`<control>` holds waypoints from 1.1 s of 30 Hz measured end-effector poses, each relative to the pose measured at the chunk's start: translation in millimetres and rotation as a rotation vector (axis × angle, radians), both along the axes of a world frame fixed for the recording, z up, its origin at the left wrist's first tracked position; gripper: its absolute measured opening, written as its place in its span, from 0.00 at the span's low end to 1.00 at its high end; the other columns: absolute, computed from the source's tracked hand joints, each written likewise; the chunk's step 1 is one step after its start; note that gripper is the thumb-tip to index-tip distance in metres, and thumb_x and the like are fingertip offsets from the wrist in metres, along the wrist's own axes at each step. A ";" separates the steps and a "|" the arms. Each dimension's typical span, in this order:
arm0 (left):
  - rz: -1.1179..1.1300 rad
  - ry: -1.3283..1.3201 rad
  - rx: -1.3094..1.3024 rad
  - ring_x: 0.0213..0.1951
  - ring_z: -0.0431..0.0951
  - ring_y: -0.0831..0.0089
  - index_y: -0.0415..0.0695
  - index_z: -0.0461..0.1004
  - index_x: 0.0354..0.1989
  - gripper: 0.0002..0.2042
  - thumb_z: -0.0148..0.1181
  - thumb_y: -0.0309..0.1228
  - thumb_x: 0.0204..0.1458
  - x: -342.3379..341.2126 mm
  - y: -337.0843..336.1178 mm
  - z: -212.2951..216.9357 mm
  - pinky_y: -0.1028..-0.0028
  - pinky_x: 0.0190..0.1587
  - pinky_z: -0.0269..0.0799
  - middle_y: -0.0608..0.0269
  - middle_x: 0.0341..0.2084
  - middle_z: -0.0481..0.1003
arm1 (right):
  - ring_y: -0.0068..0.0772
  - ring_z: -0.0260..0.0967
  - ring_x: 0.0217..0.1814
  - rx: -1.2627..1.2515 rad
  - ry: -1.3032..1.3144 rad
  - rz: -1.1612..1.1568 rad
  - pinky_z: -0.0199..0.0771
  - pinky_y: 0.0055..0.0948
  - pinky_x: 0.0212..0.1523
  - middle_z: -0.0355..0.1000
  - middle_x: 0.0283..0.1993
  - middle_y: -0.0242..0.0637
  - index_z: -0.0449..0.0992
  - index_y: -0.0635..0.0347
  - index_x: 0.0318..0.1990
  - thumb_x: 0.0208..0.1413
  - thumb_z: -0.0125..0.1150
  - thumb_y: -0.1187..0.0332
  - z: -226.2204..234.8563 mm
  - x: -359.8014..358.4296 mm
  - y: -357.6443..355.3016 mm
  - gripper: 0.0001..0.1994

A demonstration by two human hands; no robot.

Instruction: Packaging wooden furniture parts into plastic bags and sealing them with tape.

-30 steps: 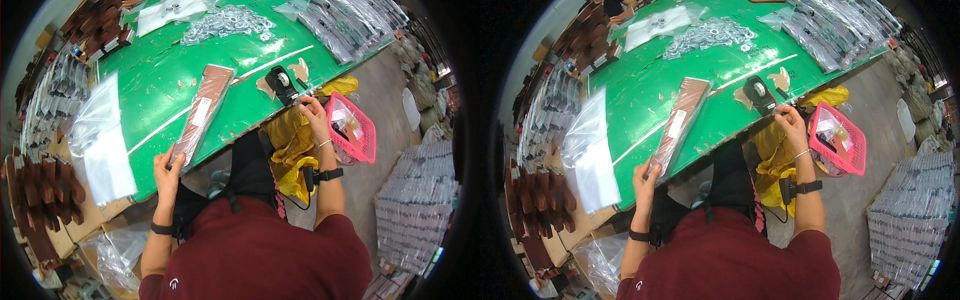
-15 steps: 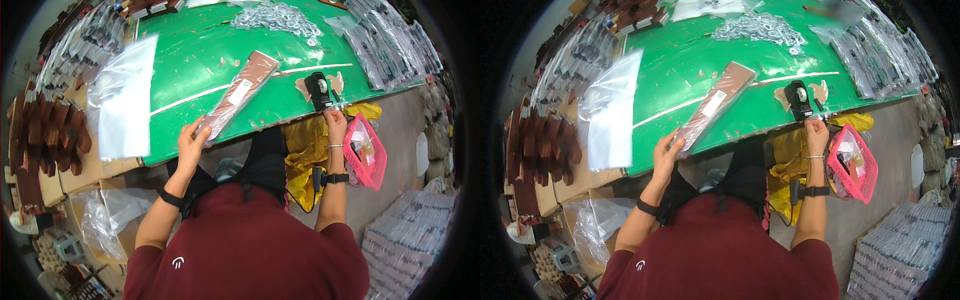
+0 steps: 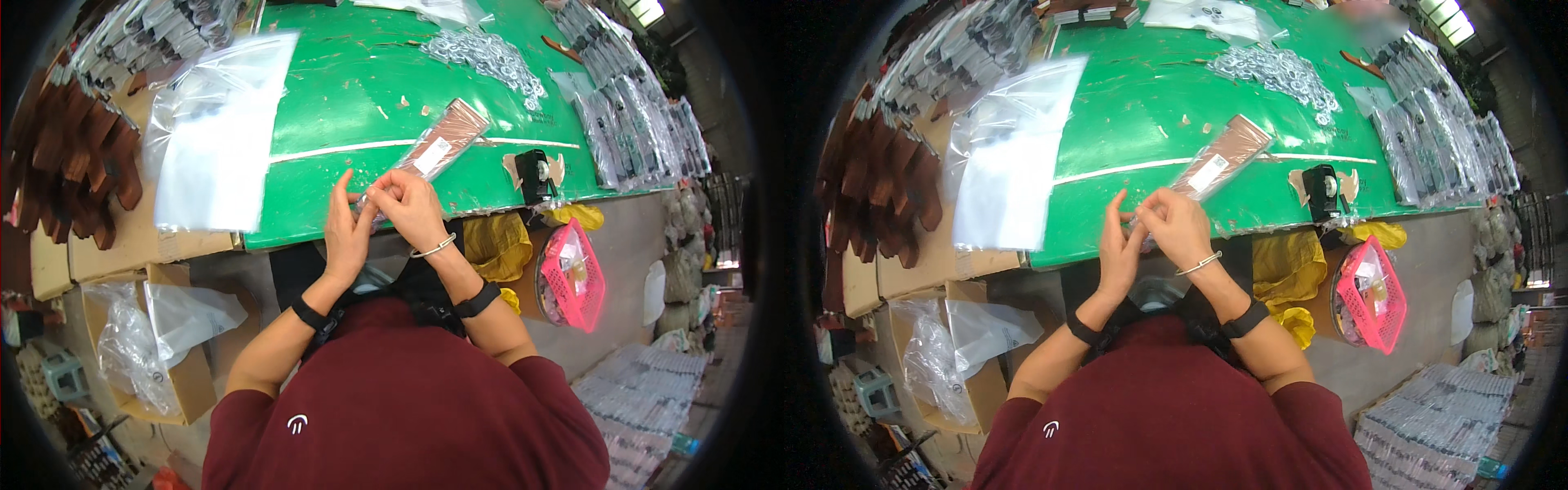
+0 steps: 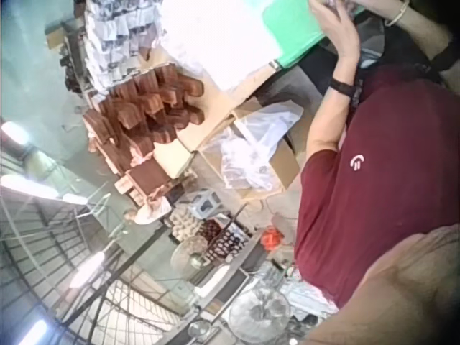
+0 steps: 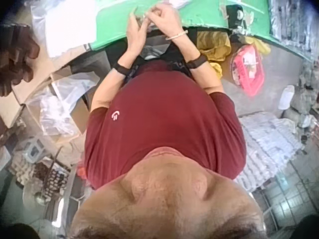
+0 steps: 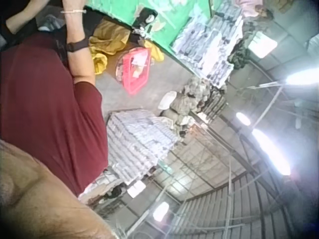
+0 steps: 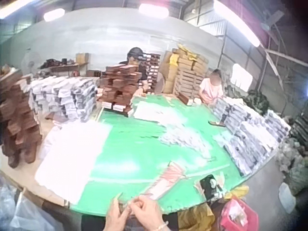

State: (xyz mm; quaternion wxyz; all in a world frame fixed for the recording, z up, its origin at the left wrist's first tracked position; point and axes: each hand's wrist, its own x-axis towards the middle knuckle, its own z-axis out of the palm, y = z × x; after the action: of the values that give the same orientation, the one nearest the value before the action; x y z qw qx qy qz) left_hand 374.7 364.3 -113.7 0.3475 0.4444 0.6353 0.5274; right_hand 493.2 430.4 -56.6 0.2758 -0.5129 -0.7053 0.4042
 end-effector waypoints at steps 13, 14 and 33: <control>0.005 0.167 0.179 0.37 0.77 0.53 0.51 0.65 0.65 0.23 0.54 0.31 0.60 6.8 -6.2 4.0 0.57 0.36 0.73 0.53 0.40 0.67 | 0.45 0.78 0.28 -0.018 -0.391 -0.011 0.75 0.40 0.33 0.78 0.24 0.45 0.82 0.62 0.30 0.52 0.61 0.59 4.5 -10.1 14.5 0.14; 0.004 0.160 0.181 0.37 0.77 0.53 0.51 0.65 0.65 0.23 0.54 0.31 0.60 7.2 -6.1 2.4 0.57 0.36 0.73 0.53 0.40 0.67 | 0.46 0.78 0.28 -0.026 -0.391 -0.003 0.75 0.40 0.33 0.77 0.23 0.45 0.82 0.63 0.30 0.52 0.61 0.59 4.7 -9.9 14.7 0.14; 0.061 0.126 0.145 0.36 0.76 0.56 0.47 0.75 0.57 0.16 0.50 0.30 0.61 10.6 -3.1 4.7 0.60 0.37 0.72 0.54 0.37 0.68 | 0.21 0.73 0.29 -0.284 0.153 0.026 0.68 0.23 0.31 0.77 0.26 0.35 0.68 0.61 0.50 0.54 0.68 0.70 -12.0 34.0 -4.9 0.18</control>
State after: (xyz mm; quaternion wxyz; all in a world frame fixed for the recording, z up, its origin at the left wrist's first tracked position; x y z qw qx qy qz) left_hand 385.3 361.2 -109.0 0.2574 0.4812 0.6292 0.5534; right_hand 527.3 425.4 -68.7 0.2482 -0.5052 -0.6247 0.5412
